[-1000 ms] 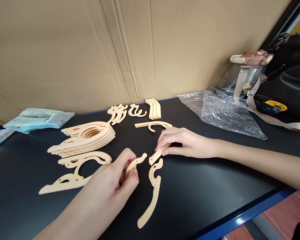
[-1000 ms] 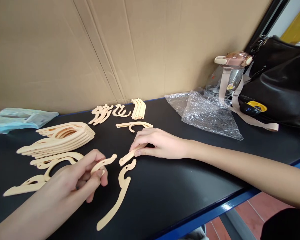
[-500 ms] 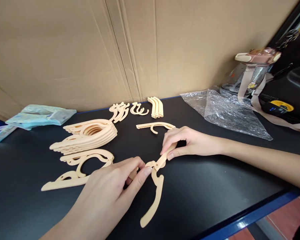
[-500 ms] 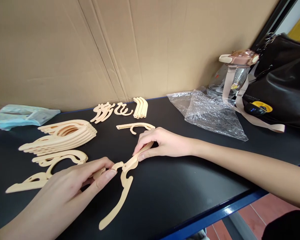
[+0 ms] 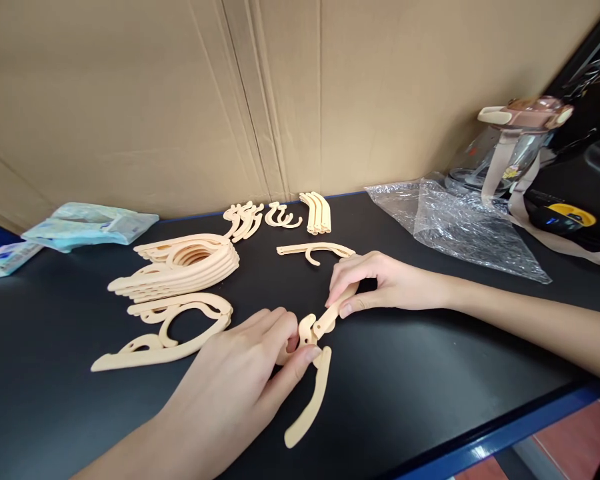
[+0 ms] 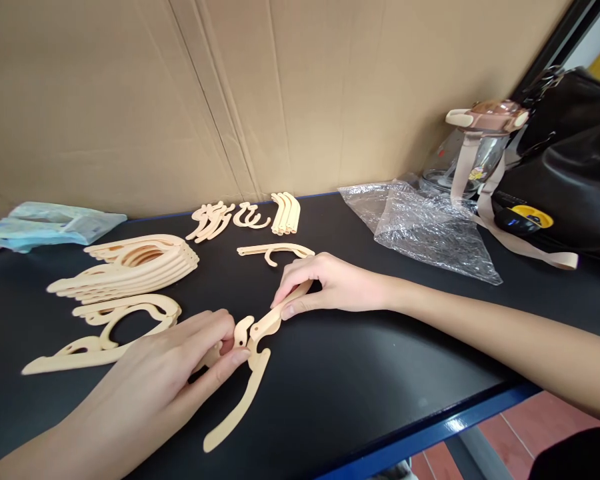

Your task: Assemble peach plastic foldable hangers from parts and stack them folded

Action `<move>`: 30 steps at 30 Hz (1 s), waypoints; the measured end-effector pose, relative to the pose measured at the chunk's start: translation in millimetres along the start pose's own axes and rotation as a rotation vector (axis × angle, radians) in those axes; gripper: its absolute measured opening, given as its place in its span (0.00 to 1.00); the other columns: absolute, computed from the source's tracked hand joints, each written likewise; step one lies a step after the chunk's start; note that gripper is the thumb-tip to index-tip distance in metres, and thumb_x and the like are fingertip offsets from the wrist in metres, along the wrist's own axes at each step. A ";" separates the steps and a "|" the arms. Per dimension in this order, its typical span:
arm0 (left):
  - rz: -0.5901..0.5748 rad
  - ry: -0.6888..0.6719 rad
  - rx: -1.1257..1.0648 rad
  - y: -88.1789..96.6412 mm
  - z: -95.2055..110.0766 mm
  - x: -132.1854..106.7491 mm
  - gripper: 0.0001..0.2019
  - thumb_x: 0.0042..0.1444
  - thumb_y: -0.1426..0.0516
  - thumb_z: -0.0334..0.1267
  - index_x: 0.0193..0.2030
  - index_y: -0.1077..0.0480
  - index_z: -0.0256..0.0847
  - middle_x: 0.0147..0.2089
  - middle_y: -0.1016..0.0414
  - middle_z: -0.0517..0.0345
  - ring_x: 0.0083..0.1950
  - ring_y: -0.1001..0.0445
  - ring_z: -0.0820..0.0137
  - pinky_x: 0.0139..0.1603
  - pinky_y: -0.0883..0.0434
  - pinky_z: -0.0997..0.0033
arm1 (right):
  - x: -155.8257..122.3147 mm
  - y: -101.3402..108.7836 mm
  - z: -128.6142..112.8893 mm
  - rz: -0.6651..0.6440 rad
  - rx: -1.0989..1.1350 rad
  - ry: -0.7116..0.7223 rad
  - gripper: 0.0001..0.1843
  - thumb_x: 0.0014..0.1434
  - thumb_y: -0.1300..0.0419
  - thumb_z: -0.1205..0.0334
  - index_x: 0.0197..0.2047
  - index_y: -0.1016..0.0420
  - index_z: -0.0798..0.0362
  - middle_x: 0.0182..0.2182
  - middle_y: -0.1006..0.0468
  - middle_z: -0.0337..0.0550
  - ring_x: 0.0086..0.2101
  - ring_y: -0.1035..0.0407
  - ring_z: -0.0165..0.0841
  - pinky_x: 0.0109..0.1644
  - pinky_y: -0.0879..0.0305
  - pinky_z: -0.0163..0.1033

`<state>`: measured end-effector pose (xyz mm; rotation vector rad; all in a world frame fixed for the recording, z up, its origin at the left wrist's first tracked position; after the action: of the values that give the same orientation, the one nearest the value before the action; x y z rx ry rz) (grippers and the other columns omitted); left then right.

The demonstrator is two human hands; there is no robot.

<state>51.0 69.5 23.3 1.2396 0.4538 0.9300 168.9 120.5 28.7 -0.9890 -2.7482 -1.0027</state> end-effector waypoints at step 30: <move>0.121 -0.113 0.255 9.6 27.0 -4.2 0.19 0.72 0.58 0.50 0.30 0.45 0.46 0.18 0.37 0.71 0.13 0.36 0.74 0.14 0.45 0.73 | -1.3 -5.7 9.3 0.021 0.150 -0.120 0.09 0.61 0.33 0.59 0.40 0.20 0.56 0.39 0.20 0.41 0.38 0.22 0.28 0.46 0.25 0.34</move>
<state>65.2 50.3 39.7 1.5579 0.4205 0.9183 168.1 122.0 17.8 -1.0840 -2.8511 -0.7439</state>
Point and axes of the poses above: each hand's wrist, its own x-axis towards the middle knuckle, its own y-axis out of the back of the hand, z = x × y, the point moved 10 cm from there along x, towards the middle knuckle
